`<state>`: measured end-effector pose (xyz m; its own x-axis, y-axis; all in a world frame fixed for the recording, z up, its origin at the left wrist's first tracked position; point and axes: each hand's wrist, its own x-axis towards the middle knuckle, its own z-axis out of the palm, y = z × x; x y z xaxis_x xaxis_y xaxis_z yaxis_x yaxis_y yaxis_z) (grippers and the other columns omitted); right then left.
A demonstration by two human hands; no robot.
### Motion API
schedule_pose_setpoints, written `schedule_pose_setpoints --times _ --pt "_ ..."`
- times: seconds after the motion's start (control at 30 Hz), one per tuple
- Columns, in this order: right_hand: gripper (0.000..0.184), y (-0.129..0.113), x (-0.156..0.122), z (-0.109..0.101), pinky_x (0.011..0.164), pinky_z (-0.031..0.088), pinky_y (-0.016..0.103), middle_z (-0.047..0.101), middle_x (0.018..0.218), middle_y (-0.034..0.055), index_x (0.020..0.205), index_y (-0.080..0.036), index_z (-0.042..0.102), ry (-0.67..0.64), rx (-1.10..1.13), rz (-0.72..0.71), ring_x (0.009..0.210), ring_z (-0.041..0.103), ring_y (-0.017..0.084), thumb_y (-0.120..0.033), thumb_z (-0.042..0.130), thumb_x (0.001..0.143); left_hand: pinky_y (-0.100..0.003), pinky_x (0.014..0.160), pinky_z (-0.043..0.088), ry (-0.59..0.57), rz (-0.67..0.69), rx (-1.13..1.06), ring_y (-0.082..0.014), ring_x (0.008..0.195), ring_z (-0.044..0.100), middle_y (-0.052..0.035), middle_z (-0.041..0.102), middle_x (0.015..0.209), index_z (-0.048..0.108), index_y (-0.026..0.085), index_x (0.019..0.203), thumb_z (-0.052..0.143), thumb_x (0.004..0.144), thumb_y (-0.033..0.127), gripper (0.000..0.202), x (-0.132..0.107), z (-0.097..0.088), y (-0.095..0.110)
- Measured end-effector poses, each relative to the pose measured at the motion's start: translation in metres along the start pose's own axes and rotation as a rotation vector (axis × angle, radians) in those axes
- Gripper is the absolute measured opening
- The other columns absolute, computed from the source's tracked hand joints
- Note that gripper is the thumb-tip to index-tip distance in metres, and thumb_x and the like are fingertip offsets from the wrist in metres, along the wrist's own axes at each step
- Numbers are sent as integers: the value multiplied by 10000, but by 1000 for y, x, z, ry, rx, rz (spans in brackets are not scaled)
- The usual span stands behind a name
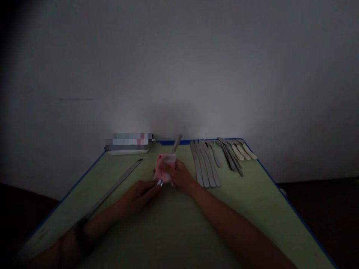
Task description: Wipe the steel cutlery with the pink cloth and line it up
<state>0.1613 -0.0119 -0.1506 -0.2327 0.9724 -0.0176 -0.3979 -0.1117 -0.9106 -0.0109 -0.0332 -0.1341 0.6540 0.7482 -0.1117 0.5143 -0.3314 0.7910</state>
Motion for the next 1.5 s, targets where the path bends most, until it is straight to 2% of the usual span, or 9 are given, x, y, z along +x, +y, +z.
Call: schedule_pose_setpoints --times 0.53,0.7,0.8,1.0,1.1,1.17,1.33,1.4,1.5 --pt "387 -1 0 0 621 505 266 725 761 52 846 -149 655 4 73 32 658 659 153 -506 726 711 -197 548 361 5 6 -26 -86 512 478 36 527 541 525 165 645 373 949 418 423 0 -2 3" --pt "381 -4 8 -6 639 520 303 718 788 64 830 -172 656 158 352 45 727 666 188 -549 649 776 -197 478 276 -128 73 44 -72 468 396 48 429 501 468 161 562 444 894 335 375 -5 -5 3" --pt "332 -7 11 -6 636 513 293 720 790 56 816 -186 669 214 432 22 732 655 181 -516 660 776 -199 480 274 -121 68 77 -75 482 401 44 438 514 478 159 564 457 880 324 357 -6 -5 4" --pt "335 1 1 -2 696 499 308 724 835 71 856 -159 680 -7 136 -61 735 660 182 -465 727 730 -226 615 410 90 -26 -56 -116 580 539 12 569 588 554 158 723 329 956 408 410 0 -2 7" --pt "328 5 0 -4 725 493 299 721 864 70 907 -155 685 -46 61 -84 742 659 167 -436 726 744 -223 576 385 86 -62 -21 -106 528 497 24 525 539 514 170 661 285 967 447 472 2 -2 5" --pt "350 6 3 -7 694 495 292 716 860 74 886 -146 682 1 107 -72 728 655 166 -466 712 749 -223 526 332 22 -34 87 -96 486 435 30 474 513 476 175 599 320 952 437 467 1 -1 4" --pt "358 2 16 -14 595 499 253 707 818 44 837 -171 658 307 390 -35 692 635 149 -516 697 746 -251 550 272 -61 247 405 -82 495 360 33 417 531 447 165 537 460 874 325 374 -7 5 6" --pt "347 0 16 -14 590 500 246 707 809 38 822 -179 659 309 410 -45 688 631 146 -512 709 740 -242 547 292 -60 226 354 -88 495 391 30 453 538 517 164 594 422 898 326 357 -8 5 7" --pt "372 -2 11 -10 626 506 264 710 817 49 828 -173 672 144 302 -40 710 640 158 -532 705 735 -228 586 373 5 124 144 -114 554 502 16 562 598 604 166 837 321 950 354 358 -7 3 8"
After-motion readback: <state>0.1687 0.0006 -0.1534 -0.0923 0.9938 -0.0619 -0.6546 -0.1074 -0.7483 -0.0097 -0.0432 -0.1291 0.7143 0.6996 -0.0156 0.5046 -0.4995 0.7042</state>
